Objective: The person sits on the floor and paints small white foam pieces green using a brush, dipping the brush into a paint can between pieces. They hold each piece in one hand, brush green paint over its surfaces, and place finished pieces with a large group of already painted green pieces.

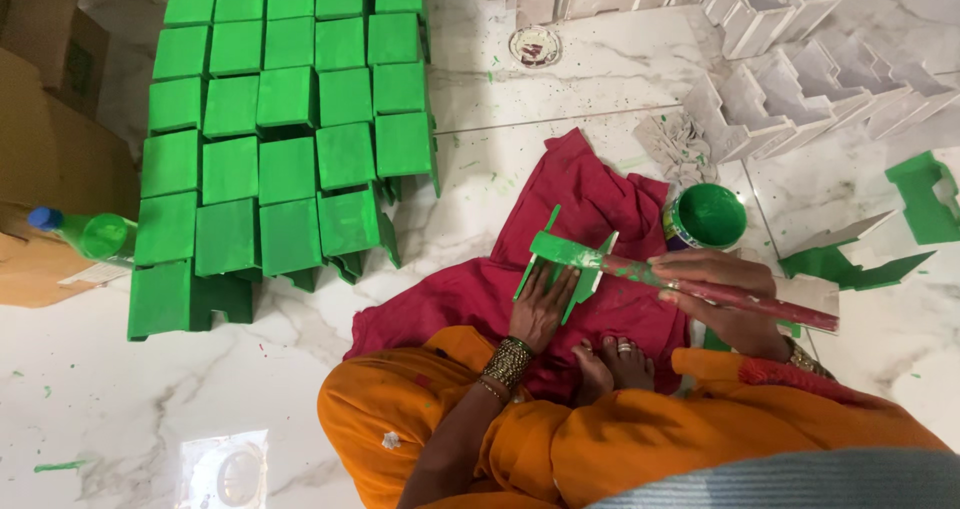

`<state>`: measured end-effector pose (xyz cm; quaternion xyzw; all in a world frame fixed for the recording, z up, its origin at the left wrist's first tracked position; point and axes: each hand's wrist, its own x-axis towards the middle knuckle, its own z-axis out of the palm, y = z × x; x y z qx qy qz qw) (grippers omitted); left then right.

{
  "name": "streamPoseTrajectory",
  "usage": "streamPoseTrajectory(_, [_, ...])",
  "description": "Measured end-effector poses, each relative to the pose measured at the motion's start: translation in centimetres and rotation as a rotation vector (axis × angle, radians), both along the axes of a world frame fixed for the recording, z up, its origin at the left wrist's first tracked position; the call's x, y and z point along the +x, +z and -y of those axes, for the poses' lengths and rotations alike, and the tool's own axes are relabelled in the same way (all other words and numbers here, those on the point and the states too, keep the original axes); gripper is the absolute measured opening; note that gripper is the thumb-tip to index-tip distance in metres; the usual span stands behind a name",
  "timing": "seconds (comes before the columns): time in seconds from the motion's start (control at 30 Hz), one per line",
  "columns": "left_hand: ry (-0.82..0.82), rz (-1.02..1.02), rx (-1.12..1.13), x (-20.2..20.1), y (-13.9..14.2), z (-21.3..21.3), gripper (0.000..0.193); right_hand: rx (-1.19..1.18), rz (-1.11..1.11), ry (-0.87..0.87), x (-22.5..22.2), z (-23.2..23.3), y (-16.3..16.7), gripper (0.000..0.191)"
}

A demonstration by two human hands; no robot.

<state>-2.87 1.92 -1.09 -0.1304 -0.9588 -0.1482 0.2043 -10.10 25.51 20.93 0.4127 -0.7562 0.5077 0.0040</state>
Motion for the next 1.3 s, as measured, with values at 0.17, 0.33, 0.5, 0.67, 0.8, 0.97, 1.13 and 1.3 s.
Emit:
streamPoseTrajectory(0.17, [0.01, 0.012, 0.006, -0.4, -0.1, 0.0, 0.061, 0.028, -0.041, 0.086, -0.5, -0.8, 0.4, 0.036])
streamPoseTrajectory(0.33, [0.027, -0.019, 0.015, -0.6, -0.5, -0.2, 0.062, 0.039, -0.082, 0.034, -0.2, -1.5, 0.7, 0.037])
streamPoseTrajectory(0.5, [-0.007, 0.073, -0.018, -1.1, -1.0, -0.4, 0.059, -0.005, -0.062, 0.116, -0.8, -0.4, -0.6, 0.038])
streamPoseTrajectory(0.67, [0.028, 0.025, 0.018, -1.5, -0.8, -0.4, 0.063, -0.008, -0.044, 0.011, -0.8, -2.4, -0.3, 0.037])
streamPoseTrajectory(0.8, [0.072, 0.002, 0.026, -1.7, -0.2, 0.2, 0.069, -0.067, 0.049, -0.161, -0.1, -4.7, 0.2, 0.036])
streamPoseTrajectory(0.97, [0.128, 0.032, -0.016, -2.0, 0.0, 1.0, 0.072, -0.042, -0.012, -0.234, 0.1, -5.6, 0.4, 0.036])
streamPoseTrajectory(1.13, [0.129, 0.021, -0.029, -2.0, -0.6, 0.8, 0.075, -0.114, 0.005, -0.155, -0.5, -5.0, 0.0, 0.036])
streamPoseTrajectory(1.3, [0.07, -0.027, 0.009, -2.1, -1.2, -0.9, 0.065, -0.079, 0.018, -0.021, -1.7, -2.9, -1.5, 0.04])
